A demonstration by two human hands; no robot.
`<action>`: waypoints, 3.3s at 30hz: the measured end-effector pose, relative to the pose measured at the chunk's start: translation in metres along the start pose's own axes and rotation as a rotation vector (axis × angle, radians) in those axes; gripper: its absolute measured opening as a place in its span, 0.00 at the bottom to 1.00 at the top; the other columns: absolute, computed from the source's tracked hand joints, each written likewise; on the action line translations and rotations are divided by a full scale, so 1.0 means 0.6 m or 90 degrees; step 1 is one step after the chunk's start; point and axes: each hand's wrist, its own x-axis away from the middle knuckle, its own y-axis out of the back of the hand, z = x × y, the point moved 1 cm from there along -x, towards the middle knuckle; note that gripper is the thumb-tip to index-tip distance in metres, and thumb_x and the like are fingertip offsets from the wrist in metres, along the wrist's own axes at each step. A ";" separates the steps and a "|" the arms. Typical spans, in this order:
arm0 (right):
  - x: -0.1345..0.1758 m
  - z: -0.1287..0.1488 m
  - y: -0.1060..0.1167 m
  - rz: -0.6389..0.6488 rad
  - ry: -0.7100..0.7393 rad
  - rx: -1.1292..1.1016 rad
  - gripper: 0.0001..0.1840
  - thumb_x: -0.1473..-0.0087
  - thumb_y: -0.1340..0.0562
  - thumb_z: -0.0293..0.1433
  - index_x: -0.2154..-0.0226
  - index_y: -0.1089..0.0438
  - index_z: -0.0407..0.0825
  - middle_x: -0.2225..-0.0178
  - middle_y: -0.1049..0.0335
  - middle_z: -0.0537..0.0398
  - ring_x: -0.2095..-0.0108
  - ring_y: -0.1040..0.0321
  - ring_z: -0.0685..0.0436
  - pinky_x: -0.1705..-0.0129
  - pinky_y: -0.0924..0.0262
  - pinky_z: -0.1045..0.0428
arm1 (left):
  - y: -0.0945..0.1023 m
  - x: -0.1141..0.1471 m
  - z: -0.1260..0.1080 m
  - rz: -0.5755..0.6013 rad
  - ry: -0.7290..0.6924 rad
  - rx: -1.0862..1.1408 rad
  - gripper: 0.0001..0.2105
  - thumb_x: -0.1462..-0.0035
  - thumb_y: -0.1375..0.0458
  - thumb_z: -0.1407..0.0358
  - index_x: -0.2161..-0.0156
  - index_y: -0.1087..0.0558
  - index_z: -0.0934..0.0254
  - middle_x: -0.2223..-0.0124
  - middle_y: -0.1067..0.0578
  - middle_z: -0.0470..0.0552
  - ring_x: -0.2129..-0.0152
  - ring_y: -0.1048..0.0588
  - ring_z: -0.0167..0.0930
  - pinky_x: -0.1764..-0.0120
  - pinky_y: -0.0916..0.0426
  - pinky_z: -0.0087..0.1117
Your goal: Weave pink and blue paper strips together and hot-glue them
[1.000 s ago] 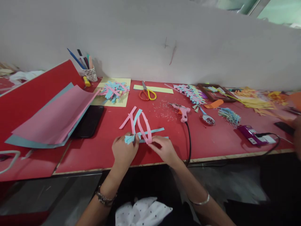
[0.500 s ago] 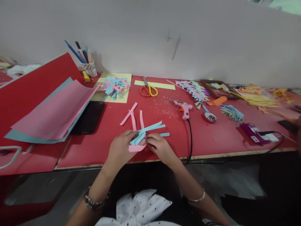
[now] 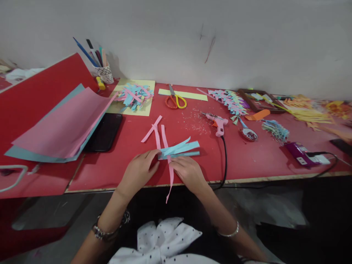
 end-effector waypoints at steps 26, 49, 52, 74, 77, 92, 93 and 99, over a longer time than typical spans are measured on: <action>-0.015 0.002 -0.009 0.086 -0.015 -0.026 0.15 0.44 0.50 0.25 0.68 0.28 0.48 0.64 0.27 0.49 0.63 0.31 0.46 0.61 0.39 0.51 | -0.002 0.016 0.016 0.049 -0.070 0.008 0.18 0.48 0.54 0.68 0.51 0.36 0.64 0.51 0.28 0.55 0.56 0.29 0.33 0.55 0.35 0.36; -0.014 0.003 0.001 0.091 -0.048 -0.105 0.11 0.44 0.50 0.25 0.68 0.32 0.47 0.63 0.27 0.53 0.60 0.33 0.46 0.59 0.41 0.51 | -0.002 0.016 0.016 0.030 -0.132 -0.017 0.17 0.46 0.55 0.70 0.52 0.34 0.65 0.51 0.29 0.54 0.55 0.30 0.32 0.55 0.34 0.36; -0.011 0.005 0.009 0.062 -0.022 -0.099 0.12 0.45 0.51 0.24 0.69 0.32 0.46 0.63 0.28 0.50 0.62 0.33 0.46 0.60 0.39 0.52 | -0.002 0.016 0.016 0.016 -0.149 -0.031 0.17 0.46 0.55 0.70 0.53 0.33 0.67 0.52 0.28 0.55 0.56 0.29 0.32 0.56 0.33 0.35; -0.050 -0.022 0.025 0.077 -0.077 0.260 0.11 0.47 0.47 0.24 0.71 0.31 0.52 0.72 0.29 0.59 0.68 0.40 0.49 0.51 0.71 0.43 | 0.009 0.011 0.002 0.006 -0.200 -0.153 0.15 0.47 0.51 0.71 0.55 0.29 0.60 0.54 0.27 0.54 0.60 0.27 0.33 0.62 0.30 0.34; -0.045 -0.029 0.031 0.072 -0.094 0.210 0.11 0.47 0.47 0.24 0.73 0.32 0.51 0.73 0.30 0.59 0.68 0.39 0.49 0.54 0.67 0.45 | 0.010 0.011 0.000 0.005 -0.208 -0.165 0.14 0.47 0.50 0.70 0.56 0.28 0.58 0.54 0.27 0.53 0.61 0.27 0.33 0.62 0.30 0.34; -0.006 -0.066 0.051 0.098 -0.349 -0.030 0.11 0.48 0.48 0.32 0.77 0.36 0.48 0.75 0.33 0.59 0.71 0.37 0.49 0.54 0.63 0.46 | 0.006 0.015 0.005 0.010 -0.198 -0.137 0.16 0.46 0.54 0.70 0.52 0.33 0.64 0.53 0.27 0.55 0.58 0.28 0.32 0.58 0.31 0.35; -0.009 -0.065 0.050 0.089 -0.345 -0.027 0.10 0.48 0.48 0.32 0.76 0.36 0.48 0.74 0.32 0.58 0.70 0.36 0.48 0.54 0.63 0.46 | 0.006 0.014 0.005 0.017 -0.203 -0.140 0.16 0.46 0.54 0.70 0.53 0.32 0.63 0.52 0.28 0.54 0.58 0.28 0.32 0.58 0.31 0.35; -0.015 -0.053 0.036 0.109 -0.286 -0.018 0.07 0.48 0.47 0.31 0.73 0.34 0.50 0.68 0.30 0.58 0.63 0.35 0.47 0.55 0.63 0.47 | 0.011 0.014 0.002 0.024 -0.204 -0.154 0.17 0.46 0.54 0.71 0.54 0.30 0.60 0.53 0.28 0.53 0.59 0.28 0.32 0.59 0.31 0.35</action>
